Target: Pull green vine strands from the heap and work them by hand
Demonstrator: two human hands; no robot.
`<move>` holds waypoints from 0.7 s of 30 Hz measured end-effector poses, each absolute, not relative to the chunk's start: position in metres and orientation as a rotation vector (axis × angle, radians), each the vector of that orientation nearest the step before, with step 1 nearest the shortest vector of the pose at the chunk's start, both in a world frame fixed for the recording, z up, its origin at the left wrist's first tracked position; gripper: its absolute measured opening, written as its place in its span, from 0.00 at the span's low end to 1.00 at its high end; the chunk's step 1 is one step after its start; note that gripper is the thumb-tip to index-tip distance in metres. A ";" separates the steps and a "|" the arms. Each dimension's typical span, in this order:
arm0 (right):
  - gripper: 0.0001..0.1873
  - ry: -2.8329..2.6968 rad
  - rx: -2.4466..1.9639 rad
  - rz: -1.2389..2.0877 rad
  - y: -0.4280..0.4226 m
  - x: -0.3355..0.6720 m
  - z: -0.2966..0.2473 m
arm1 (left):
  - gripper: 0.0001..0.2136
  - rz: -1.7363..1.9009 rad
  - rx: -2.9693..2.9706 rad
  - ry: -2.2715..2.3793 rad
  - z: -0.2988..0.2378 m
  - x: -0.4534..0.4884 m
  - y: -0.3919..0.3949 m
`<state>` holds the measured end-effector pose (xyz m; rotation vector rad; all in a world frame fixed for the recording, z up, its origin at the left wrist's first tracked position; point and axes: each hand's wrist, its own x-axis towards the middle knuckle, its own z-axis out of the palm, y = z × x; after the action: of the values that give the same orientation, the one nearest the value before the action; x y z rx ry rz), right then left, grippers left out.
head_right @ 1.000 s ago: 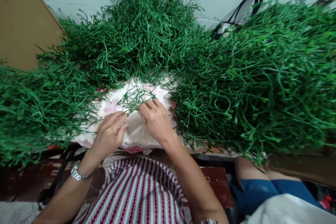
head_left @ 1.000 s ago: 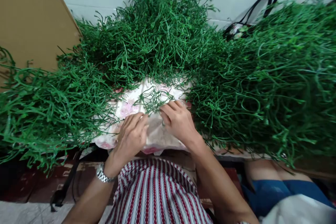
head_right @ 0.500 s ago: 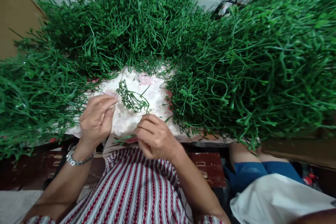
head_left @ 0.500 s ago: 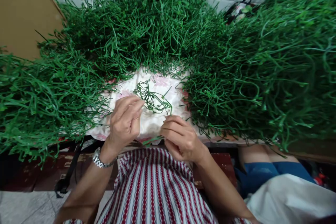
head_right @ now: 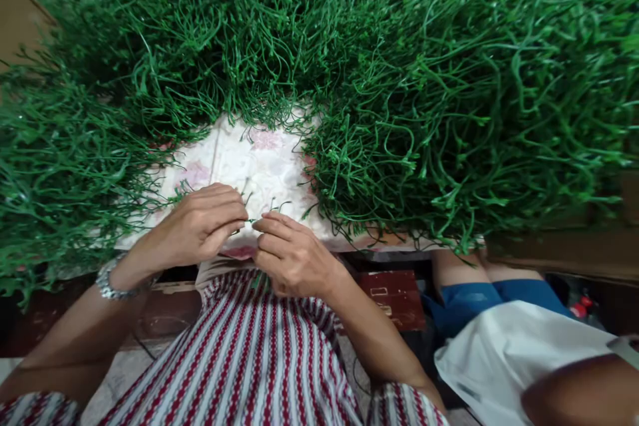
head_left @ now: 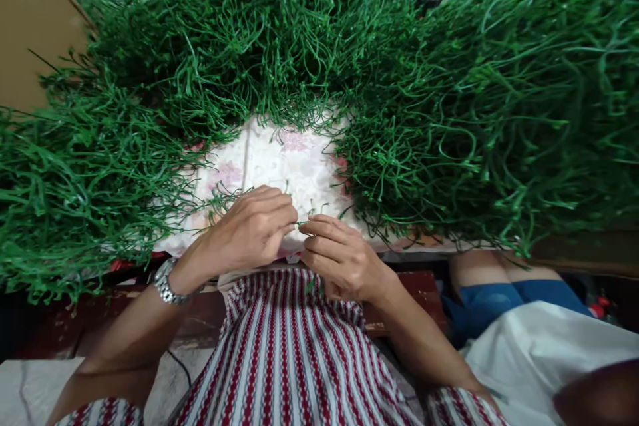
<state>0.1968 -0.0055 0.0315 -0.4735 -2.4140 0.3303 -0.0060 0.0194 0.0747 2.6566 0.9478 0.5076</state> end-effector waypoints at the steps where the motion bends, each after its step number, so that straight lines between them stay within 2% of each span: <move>1: 0.14 -2.342 -0.468 0.384 -0.008 0.198 0.033 | 0.08 0.583 2.599 0.976 0.075 -0.007 0.016; 7: 0.17 -1.672 -0.530 0.722 -0.016 0.208 0.055 | 0.05 1.073 2.389 1.055 0.085 -0.005 0.004; 13: 0.24 -1.864 -0.821 0.398 -0.005 0.202 0.062 | 0.08 1.264 2.288 1.055 0.085 0.005 -0.009; 18: 0.13 -1.952 -0.772 0.343 0.001 0.198 0.059 | 0.07 1.242 2.114 1.001 0.086 0.000 -0.014; 21: 0.11 -2.005 -0.766 0.342 0.002 0.198 0.061 | 0.08 1.108 2.168 1.113 0.090 -0.001 -0.014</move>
<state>0.1976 0.0020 0.0606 -0.7662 -2.0050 0.3420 -0.0011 -0.0142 0.0903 2.1677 1.1134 1.1082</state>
